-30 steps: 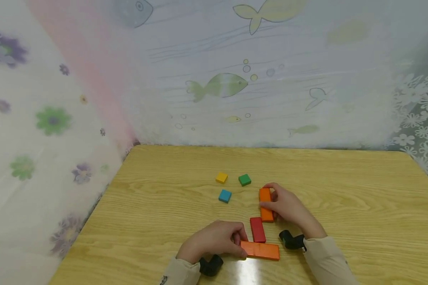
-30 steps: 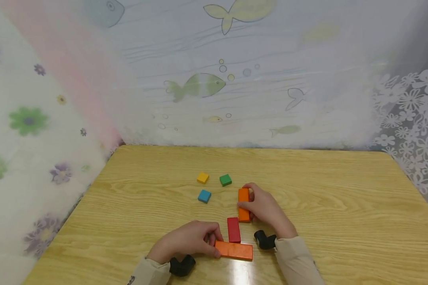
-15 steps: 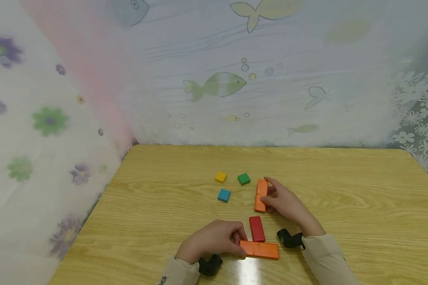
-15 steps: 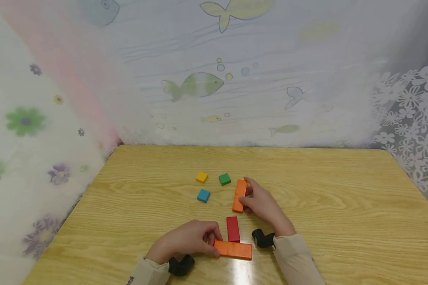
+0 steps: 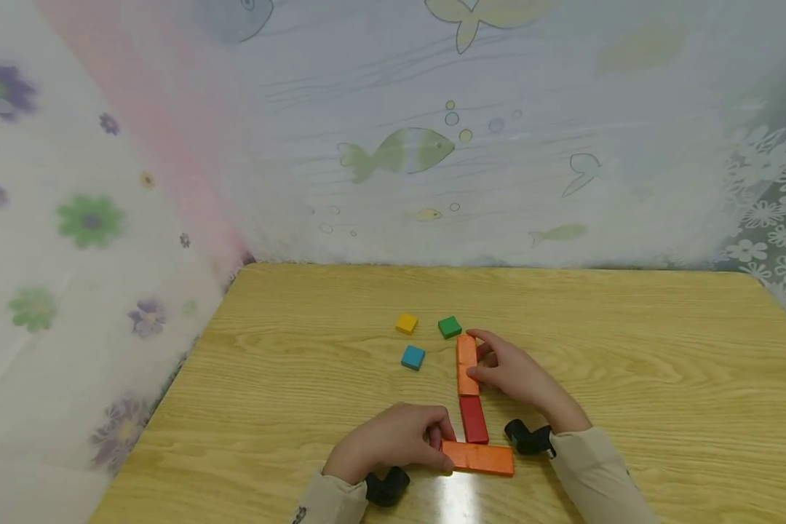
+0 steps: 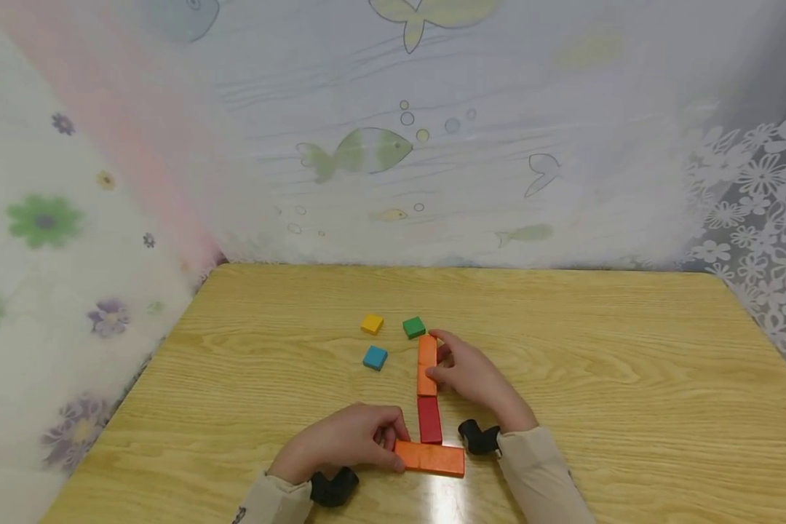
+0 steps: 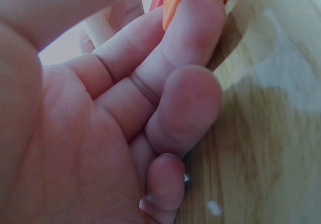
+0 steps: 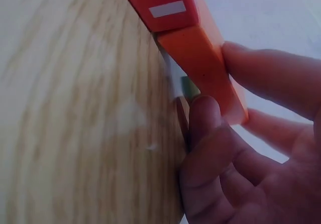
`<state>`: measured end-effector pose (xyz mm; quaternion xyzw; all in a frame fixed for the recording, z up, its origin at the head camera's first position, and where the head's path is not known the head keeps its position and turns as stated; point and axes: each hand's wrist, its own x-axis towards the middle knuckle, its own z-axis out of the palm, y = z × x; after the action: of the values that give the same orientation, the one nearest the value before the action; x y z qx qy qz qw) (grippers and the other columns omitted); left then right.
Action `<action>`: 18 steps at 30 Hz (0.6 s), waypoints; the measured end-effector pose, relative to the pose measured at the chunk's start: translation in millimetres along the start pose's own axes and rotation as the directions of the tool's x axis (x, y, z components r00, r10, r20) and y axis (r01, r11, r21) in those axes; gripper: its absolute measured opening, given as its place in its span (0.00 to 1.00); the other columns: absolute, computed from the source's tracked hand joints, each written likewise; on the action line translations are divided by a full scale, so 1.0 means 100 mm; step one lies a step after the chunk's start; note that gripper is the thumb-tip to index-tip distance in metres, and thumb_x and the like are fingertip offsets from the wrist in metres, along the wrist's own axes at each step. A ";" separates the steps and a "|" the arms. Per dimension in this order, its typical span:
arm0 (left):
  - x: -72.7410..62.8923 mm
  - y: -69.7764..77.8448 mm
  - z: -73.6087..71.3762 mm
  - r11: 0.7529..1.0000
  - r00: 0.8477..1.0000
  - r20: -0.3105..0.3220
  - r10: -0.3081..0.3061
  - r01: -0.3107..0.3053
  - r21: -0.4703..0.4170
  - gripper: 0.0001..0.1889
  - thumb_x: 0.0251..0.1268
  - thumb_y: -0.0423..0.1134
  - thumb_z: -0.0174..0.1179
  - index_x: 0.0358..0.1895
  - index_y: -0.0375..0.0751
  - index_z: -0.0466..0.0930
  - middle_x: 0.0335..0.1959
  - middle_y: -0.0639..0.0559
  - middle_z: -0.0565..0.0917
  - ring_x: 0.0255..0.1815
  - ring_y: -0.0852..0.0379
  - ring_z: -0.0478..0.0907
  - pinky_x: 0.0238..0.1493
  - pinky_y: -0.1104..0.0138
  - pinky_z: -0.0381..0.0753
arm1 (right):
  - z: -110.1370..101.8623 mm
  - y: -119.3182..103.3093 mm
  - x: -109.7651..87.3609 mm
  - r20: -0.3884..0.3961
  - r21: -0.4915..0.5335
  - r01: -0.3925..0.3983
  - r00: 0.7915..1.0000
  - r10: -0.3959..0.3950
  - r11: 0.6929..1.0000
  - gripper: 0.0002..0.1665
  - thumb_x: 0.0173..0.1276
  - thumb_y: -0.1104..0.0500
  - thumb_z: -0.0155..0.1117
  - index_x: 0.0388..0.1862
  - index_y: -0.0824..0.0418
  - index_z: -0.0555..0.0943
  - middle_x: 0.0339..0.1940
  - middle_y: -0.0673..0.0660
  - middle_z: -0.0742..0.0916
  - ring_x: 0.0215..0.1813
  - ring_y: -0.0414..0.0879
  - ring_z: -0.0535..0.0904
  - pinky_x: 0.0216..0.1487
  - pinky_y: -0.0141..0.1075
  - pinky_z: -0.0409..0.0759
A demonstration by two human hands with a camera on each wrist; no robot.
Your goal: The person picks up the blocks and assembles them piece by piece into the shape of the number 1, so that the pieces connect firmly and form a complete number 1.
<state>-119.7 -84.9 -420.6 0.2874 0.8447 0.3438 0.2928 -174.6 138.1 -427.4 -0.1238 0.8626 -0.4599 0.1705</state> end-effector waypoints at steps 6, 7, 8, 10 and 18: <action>-0.01 0.01 -0.01 1.000 1.000 -0.002 0.003 -0.003 0.005 0.11 0.47 0.49 0.67 0.33 0.56 0.74 0.20 0.64 0.75 0.21 0.69 0.69 0.26 0.73 0.67 | -0.02 0.00 0.00 0.017 -0.012 0.025 1.000 -0.025 1.000 0.37 0.61 0.55 0.61 0.67 0.57 0.59 0.43 0.54 0.77 0.39 0.44 0.74 0.39 0.39 0.71; -0.01 0.02 -0.01 1.000 1.000 -0.002 0.002 -0.002 0.005 0.12 0.47 0.49 0.67 0.33 0.56 0.74 0.20 0.64 0.75 0.21 0.69 0.69 0.26 0.73 0.67 | -0.03 0.00 -0.01 0.020 -0.011 0.025 0.999 -0.025 1.000 0.37 0.61 0.56 0.61 0.67 0.58 0.59 0.43 0.55 0.77 0.39 0.44 0.73 0.39 0.39 0.71; -0.01 0.02 -0.01 1.000 1.000 -0.001 0.000 0.000 0.006 0.12 0.47 0.49 0.67 0.33 0.56 0.74 0.20 0.64 0.75 0.21 0.69 0.69 0.26 0.74 0.67 | -0.03 0.00 -0.01 0.022 -0.011 0.026 0.999 -0.025 1.000 0.37 0.61 0.56 0.61 0.67 0.58 0.59 0.42 0.55 0.77 0.39 0.44 0.73 0.39 0.39 0.71; -0.01 0.02 -0.01 1.000 1.000 0.000 -0.005 0.005 0.004 0.12 0.47 0.49 0.67 0.33 0.56 0.74 0.20 0.64 0.75 0.21 0.69 0.69 0.26 0.73 0.67 | -0.04 0.01 -0.01 0.025 -0.012 0.022 0.999 -0.021 1.000 0.37 0.61 0.56 0.61 0.66 0.59 0.59 0.42 0.55 0.77 0.39 0.44 0.73 0.39 0.39 0.71; -0.02 0.02 0.00 1.000 1.000 0.003 -0.005 0.004 0.002 0.11 0.48 0.48 0.66 0.33 0.56 0.74 0.20 0.64 0.75 0.21 0.68 0.69 0.26 0.73 0.67 | -0.05 0.01 -0.01 0.013 -0.028 -0.022 1.000 0.023 0.999 0.36 0.59 0.55 0.62 0.65 0.59 0.61 0.42 0.55 0.77 0.37 0.44 0.74 0.38 0.38 0.71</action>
<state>-118.2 -84.8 -418.1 0.2863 0.8452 0.3419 0.2947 -175.3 142.9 -425.9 -0.1196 0.8690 -0.4451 0.1797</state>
